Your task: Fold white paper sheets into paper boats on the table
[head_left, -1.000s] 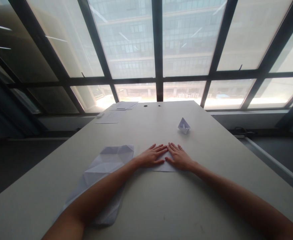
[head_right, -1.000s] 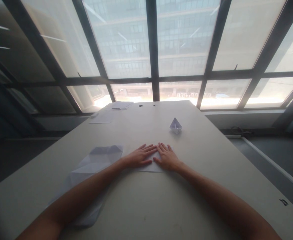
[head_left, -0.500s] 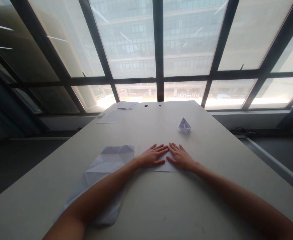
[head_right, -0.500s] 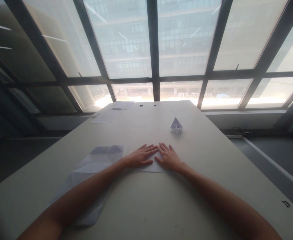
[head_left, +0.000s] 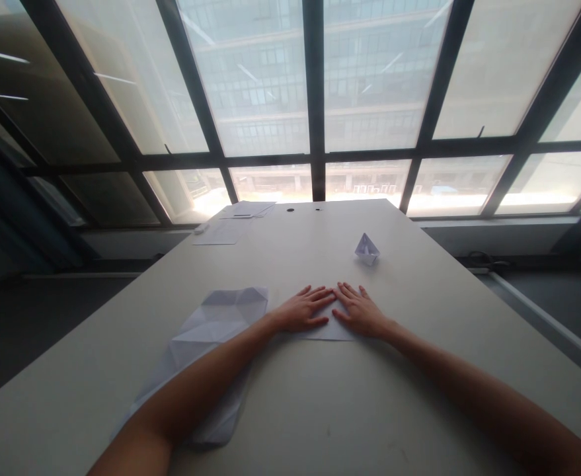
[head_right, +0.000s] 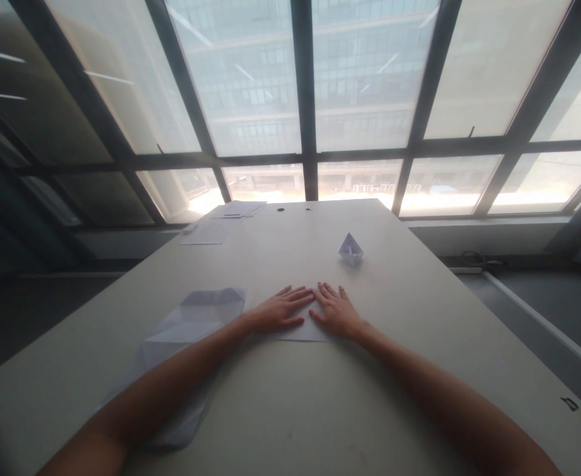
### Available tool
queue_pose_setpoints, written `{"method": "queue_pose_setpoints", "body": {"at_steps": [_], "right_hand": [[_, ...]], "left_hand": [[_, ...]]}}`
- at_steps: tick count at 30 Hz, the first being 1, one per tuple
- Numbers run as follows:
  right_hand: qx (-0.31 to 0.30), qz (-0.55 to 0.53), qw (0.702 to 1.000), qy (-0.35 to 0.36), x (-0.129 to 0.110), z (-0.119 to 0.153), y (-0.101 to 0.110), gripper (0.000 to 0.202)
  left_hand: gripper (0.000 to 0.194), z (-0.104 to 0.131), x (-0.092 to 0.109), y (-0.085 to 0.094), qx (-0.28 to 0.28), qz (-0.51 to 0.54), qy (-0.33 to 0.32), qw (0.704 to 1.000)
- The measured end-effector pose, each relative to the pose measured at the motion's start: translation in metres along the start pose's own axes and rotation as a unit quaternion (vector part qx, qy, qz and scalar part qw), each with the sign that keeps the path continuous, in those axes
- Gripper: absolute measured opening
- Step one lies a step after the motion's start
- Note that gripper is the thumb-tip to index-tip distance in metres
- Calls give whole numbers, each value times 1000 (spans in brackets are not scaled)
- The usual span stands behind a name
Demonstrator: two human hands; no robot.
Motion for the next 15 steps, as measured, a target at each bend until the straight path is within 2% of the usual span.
{"method": "queue_pose_setpoints", "body": {"at_steps": [3,9,12,15], "right_hand": [[-1,11,1000,-21,8,-1,-2,71],[27,41,991,-123,36,1,0,67],[42,54,988,-137,39,2,2,67],[83,78,986,-125,33,4,13,63]], "left_hand": [[65,0,-1,-1,1,0,2,1000],[65,1,-3,-3,-3,0,1,1000],[64,1,-3,-2,-3,2,2,1000],[64,1,-3,-2,-1,5,2,1000]]}}
Point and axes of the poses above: each hand's wrist, its own z-axis away from the middle knuckle, its own y-axis out of the back of the hand, x = y × z, the point moved 10 cm from there along -z, towards the middle knuckle, and after that the axes turned 2 degrees about -x, right-handed, at the moved point
